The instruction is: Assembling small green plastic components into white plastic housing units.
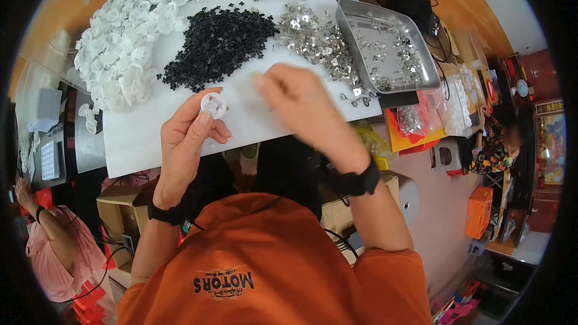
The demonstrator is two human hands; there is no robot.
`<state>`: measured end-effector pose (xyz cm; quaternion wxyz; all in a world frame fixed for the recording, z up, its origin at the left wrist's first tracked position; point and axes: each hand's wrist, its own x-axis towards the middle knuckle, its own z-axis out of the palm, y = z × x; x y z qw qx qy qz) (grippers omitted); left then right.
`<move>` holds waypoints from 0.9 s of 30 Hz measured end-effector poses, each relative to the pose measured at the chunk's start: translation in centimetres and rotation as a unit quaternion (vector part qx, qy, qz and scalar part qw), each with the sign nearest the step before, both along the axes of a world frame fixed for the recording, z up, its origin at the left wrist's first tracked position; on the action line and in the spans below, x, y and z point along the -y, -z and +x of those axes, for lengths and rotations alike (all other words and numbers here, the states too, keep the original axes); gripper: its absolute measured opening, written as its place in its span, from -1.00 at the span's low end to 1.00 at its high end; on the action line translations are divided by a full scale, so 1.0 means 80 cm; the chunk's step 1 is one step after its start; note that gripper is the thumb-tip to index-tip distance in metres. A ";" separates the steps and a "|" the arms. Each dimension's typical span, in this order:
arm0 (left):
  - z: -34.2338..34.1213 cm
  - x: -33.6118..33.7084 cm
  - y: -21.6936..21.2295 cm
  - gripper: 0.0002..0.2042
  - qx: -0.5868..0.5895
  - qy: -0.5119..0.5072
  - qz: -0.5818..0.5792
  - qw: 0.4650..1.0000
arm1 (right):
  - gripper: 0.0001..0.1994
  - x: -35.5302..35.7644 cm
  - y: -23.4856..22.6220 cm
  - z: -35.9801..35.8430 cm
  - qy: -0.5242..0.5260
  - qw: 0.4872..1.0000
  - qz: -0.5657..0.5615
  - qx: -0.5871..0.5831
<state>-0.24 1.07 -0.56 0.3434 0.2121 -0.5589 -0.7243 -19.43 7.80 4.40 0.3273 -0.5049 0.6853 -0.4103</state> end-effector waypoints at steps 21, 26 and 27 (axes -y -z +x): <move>0.001 0.000 -0.002 -0.71 0.003 -0.018 0.010 1.000 | -0.71 0.043 0.000 -0.059 -0.075 0.876 -0.016 -0.476; -0.001 -0.001 -0.003 -0.71 0.007 -0.028 0.005 1.000 | -0.75 0.056 0.004 -0.070 -0.089 0.885 -0.065 -0.453; -0.001 -0.001 -0.004 -0.71 0.009 -0.027 0.004 1.000 | -0.75 0.058 0.007 -0.071 -0.091 0.885 -0.066 -0.452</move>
